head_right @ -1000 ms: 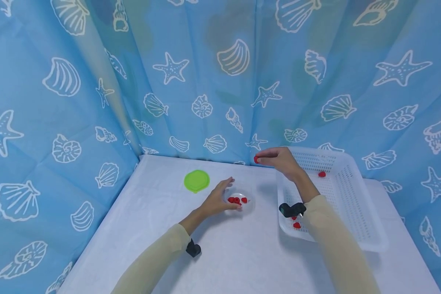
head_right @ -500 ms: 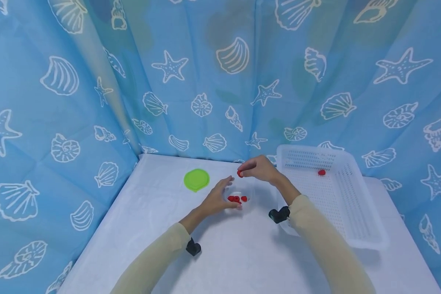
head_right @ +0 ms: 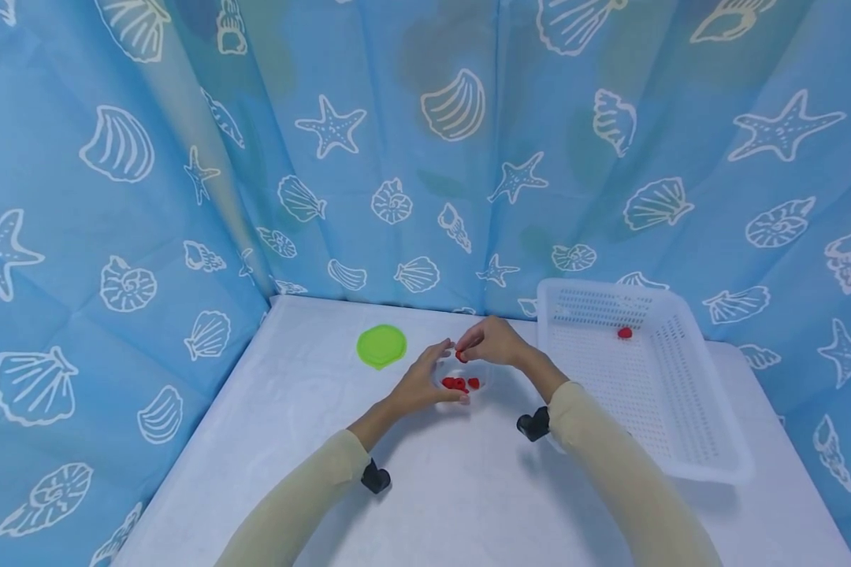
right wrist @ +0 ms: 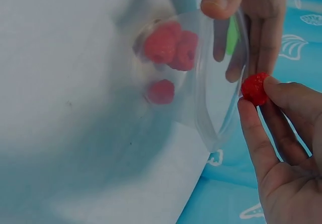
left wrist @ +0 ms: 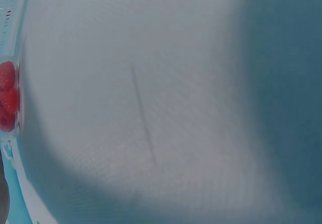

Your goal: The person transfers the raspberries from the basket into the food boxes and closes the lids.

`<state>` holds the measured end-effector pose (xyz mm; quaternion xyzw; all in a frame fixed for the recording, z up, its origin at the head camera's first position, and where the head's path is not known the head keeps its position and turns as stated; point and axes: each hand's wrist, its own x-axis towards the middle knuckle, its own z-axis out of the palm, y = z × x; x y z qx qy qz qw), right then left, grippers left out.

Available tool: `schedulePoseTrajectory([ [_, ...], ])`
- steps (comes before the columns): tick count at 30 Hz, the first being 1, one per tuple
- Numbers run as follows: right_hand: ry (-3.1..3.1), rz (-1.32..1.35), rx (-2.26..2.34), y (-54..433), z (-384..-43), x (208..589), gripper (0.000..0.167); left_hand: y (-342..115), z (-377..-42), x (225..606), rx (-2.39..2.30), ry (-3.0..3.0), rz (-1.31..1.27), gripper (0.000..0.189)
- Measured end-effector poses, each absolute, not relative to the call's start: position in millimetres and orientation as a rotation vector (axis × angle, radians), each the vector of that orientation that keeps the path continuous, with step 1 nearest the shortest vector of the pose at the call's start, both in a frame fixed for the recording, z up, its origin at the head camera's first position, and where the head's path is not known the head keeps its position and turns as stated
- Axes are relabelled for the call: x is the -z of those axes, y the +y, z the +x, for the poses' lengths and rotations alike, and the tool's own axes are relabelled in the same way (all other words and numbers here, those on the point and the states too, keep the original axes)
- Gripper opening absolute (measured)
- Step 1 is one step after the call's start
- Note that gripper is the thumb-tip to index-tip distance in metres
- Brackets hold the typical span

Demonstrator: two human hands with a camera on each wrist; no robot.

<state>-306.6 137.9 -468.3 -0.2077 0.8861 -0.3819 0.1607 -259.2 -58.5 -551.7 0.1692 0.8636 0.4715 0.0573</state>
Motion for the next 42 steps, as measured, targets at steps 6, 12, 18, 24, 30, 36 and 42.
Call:
schedulePoseTrajectory([
  [6, 2.529, -0.629, 1.023, 136, -306, 472, 0.021, -58, -259, 552, -1.431, 2.625, 0.534, 0.105],
  [12, 2.566, -0.701, 0.943, 129, -304, 471, 0.018, -58, -260, 553, -1.429, 2.62, 0.544, 0.104],
  [18, 2.602, -0.768, 0.839, 123, -302, 476, 0.018, -58, -262, 553, -1.446, 2.617, 0.563, 0.104],
  [24, 2.619, -0.764, 0.864, 127, -303, 478, 0.02, -57, -261, 552, -1.427, 2.617, 0.546, 0.105],
  [30, 2.63, -0.775, 0.941, 139, -307, 473, 0.021, -56, -260, 552, -1.43, 2.63, 0.524, 0.105],
  [36, 2.645, -0.711, 1.053, 151, -308, 462, 0.019, -55, -260, 552, -1.414, 2.642, 0.511, 0.104],
  [42, 2.633, -0.623, 1.272, 168, -311, 444, 0.021, -56, -261, 554, -1.395, 2.649, 0.511, 0.104],
])
